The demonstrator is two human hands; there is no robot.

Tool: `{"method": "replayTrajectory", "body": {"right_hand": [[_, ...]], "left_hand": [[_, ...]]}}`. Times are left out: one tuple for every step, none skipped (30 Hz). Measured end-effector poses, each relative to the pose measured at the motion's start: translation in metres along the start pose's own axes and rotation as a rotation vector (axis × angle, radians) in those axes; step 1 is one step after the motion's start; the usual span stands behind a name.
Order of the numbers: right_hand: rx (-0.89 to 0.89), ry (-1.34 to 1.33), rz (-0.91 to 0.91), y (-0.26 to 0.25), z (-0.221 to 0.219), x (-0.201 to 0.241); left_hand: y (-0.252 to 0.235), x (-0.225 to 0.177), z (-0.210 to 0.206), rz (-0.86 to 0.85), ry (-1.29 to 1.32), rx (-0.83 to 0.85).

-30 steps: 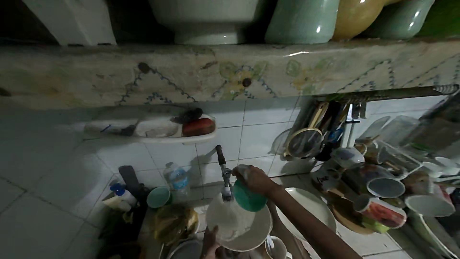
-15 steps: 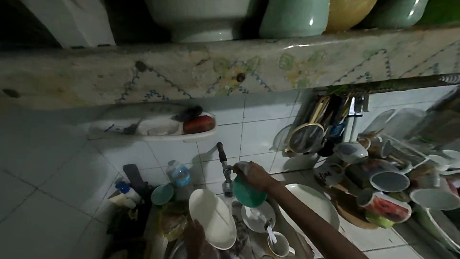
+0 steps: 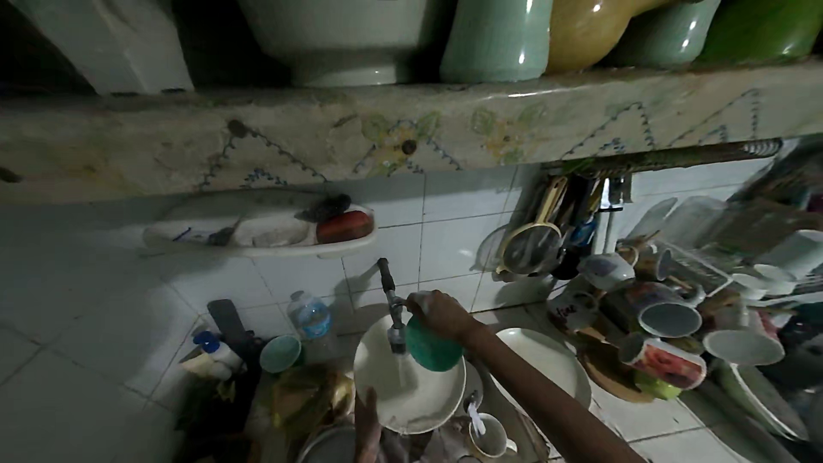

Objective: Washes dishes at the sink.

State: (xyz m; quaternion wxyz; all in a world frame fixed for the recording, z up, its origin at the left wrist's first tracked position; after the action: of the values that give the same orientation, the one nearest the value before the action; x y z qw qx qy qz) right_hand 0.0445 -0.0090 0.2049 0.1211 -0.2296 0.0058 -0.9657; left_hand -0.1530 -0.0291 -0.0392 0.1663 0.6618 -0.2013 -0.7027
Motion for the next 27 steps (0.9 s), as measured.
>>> {"method": "replayTrajectory", "body": {"right_hand": [[-0.006, 0.013, 0.002, 0.000, -0.001, 0.000], [-0.007, 0.022, 0.003, 0.001, -0.001, 0.000], [-0.001, 0.029, -0.001, 0.000, -0.002, 0.000], [0.004, 0.030, -0.002, 0.000, -0.002, 0.000], [0.008, 0.029, -0.004, -0.001, -0.001, 0.000], [0.009, 0.028, -0.008, -0.001, -0.001, 0.001], [0.007, 0.024, -0.012, 0.000, -0.001, 0.001], [0.003, 0.021, -0.015, 0.000, -0.001, 0.002], [-0.007, 0.011, -0.018, 0.001, 0.000, 0.002], [-0.013, 0.010, -0.022, 0.001, -0.001, 0.002], [-0.015, 0.011, -0.027, 0.001, -0.001, 0.003], [-0.020, 0.012, -0.027, 0.001, -0.001, 0.003], [-0.024, 0.008, -0.028, 0.001, -0.001, 0.003], [-0.030, -0.001, -0.024, 0.002, -0.001, 0.004], [-0.034, -0.008, -0.024, 0.002, -0.001, 0.004], [-0.037, -0.011, -0.028, 0.003, -0.001, 0.004], [-0.039, -0.015, -0.038, 0.004, -0.002, 0.005], [-0.042, -0.020, -0.049, 0.005, -0.004, 0.006], [-0.046, -0.024, -0.061, 0.006, -0.005, 0.007], [-0.045, -0.025, -0.076, 0.006, -0.006, 0.009], [-0.045, -0.026, -0.088, 0.007, -0.006, 0.010], [-0.046, -0.029, -0.094, 0.007, -0.006, 0.010], [-0.059, -0.029, -0.091, 0.007, -0.007, 0.009], [-0.076, -0.029, -0.081, 0.007, -0.008, 0.009], [-0.088, -0.029, -0.070, 0.007, -0.009, 0.009], [-0.096, -0.033, -0.060, 0.007, -0.010, 0.008], [-0.101, -0.037, -0.052, 0.007, -0.010, 0.008]], "left_hand": [[-0.001, 0.000, -0.003, 0.004, -0.005, 0.011], [-0.001, -0.001, -0.005, -0.002, -0.017, 0.015], [-0.001, -0.006, -0.006, -0.018, -0.043, 0.001], [0.002, -0.013, -0.006, -0.047, -0.087, -0.014], [0.007, -0.022, -0.006, -0.075, -0.153, -0.033], [0.011, -0.029, -0.006, -0.102, -0.241, -0.066], [0.015, -0.035, -0.005, -0.132, -0.332, -0.103], [0.018, -0.040, -0.004, -0.170, -0.417, -0.146], [0.020, -0.043, -0.002, -0.210, -0.475, -0.183], [0.022, -0.044, 0.000, -0.248, -0.502, -0.214], [0.023, -0.044, 0.003, -0.286, -0.504, -0.244], [0.022, -0.042, 0.006, -0.322, -0.490, -0.265], [0.022, -0.041, 0.010, -0.336, -0.475, -0.277], [0.021, -0.040, 0.014, -0.341, -0.477, -0.298], [0.022, -0.039, 0.017, -0.343, -0.487, -0.330], [0.022, -0.039, 0.021, -0.347, -0.499, -0.379], [0.023, -0.039, 0.024, -0.351, -0.506, -0.422], [0.023, -0.040, 0.028, -0.337, -0.514, -0.445], [0.024, -0.041, 0.032, -0.306, -0.510, -0.446], [0.026, -0.043, 0.036, -0.277, -0.502, -0.439], [0.027, -0.045, 0.040, -0.241, -0.491, -0.415], [0.027, -0.044, 0.044, -0.211, -0.483, -0.385], [0.026, -0.041, 0.047, -0.173, -0.463, -0.344], [0.026, -0.037, 0.050, -0.106, -0.430, -0.282], [0.026, -0.033, 0.051, -0.041, -0.389, -0.215], [0.026, -0.028, 0.050, 0.014, -0.352, -0.144], [0.025, -0.022, 0.047, 0.056, -0.315, -0.089]]}}
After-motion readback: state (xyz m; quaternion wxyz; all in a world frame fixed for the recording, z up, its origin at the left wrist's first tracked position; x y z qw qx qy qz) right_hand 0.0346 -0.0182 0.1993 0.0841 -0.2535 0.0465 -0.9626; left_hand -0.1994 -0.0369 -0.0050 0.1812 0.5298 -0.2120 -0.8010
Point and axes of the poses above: each hand's wrist, its own y-axis away from the middle knuckle, its own z-axis out of the back of the hand, x = y × z, the point moved 4 cm from there along -y, towards the middle knuckle, and after that the axes turned 14 degrees about z, right-handed, at the moved point
